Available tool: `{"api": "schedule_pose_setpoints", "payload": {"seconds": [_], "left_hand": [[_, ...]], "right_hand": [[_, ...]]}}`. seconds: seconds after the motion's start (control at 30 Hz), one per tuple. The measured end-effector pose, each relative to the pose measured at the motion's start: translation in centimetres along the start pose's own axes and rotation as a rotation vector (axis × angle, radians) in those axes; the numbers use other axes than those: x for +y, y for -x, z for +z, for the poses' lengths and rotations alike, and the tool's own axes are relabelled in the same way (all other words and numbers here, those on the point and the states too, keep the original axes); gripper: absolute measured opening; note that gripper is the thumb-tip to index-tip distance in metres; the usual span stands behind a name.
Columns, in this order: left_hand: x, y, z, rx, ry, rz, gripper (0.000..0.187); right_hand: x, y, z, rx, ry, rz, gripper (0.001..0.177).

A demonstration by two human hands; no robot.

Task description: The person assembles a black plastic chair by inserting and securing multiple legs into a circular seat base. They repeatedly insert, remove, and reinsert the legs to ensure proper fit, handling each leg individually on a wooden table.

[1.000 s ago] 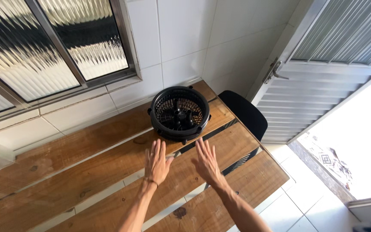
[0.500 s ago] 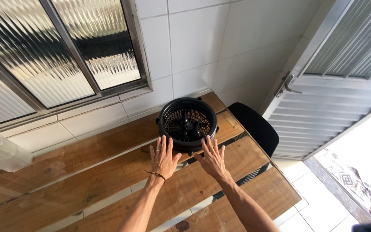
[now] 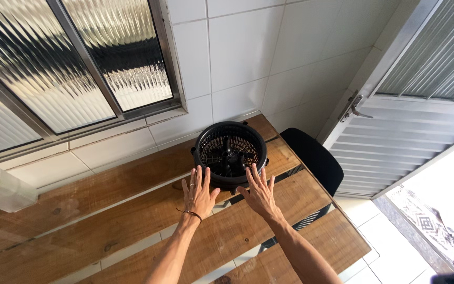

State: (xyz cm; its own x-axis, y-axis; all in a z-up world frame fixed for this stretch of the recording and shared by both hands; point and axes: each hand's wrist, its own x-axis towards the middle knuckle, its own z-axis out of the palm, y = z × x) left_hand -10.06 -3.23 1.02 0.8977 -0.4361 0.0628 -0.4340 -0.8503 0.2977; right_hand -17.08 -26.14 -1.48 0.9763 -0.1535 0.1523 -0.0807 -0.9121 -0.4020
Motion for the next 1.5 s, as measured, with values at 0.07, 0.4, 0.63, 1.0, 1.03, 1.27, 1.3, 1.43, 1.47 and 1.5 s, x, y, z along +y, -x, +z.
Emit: {"api": "schedule_pose_setpoints", "payload": {"seconds": [0.07, 0.4, 0.63, 1.0, 1.03, 1.27, 1.3, 1.43, 1.47, 1.5], "left_hand": [[0.0, -0.1, -0.2, 0.009, 0.004, 0.003, 0.082], [0.1, -0.5, -0.9, 0.001, 0.043, -0.006, 0.084], [-0.2, -0.9, 0.2, -0.030, 0.058, -0.053, 0.085], [0.2, -3.1, 3.4, 0.056, 0.133, -0.073, 0.092], [0.3, -3.2, 3.8, 0.023, 0.129, -0.078, 0.089], [-0.2, -4.5, 6.6, 0.012, -0.088, -0.015, 0.048], [-0.3, -4.6, 6.8, 0.052, -0.073, 0.001, 0.040], [-0.6, -4.7, 7.1, 0.076, -0.054, 0.016, 0.039], [-0.7, -4.8, 7.0, 0.077, -0.030, 0.011, 0.039], [-0.8, -4.9, 7.0, 0.078, -0.006, 0.005, 0.040]], "right_hand": [[0.0, -0.2, 0.1, 0.000, 0.007, -0.001, 0.083], [-0.5, -0.6, 0.1, -0.021, 0.023, -0.029, 0.080], [-1.2, -2.0, 0.1, -0.031, 0.067, -0.132, 0.079], [0.9, -3.9, 1.3, -0.109, 0.076, -0.144, 0.070], [1.3, -3.9, 1.3, -0.115, 0.062, -0.137, 0.070], [3.5, -4.5, 2.1, -0.208, 0.052, -0.193, 0.046], [3.7, -4.5, 2.1, -0.182, 0.014, -0.215, 0.044], [3.7, -4.9, 1.5, -0.092, -0.082, -0.278, 0.037], [3.6, -5.0, 1.2, -0.058, -0.078, -0.295, 0.037], [3.5, -5.2, 0.9, -0.024, -0.074, -0.313, 0.036]]}}
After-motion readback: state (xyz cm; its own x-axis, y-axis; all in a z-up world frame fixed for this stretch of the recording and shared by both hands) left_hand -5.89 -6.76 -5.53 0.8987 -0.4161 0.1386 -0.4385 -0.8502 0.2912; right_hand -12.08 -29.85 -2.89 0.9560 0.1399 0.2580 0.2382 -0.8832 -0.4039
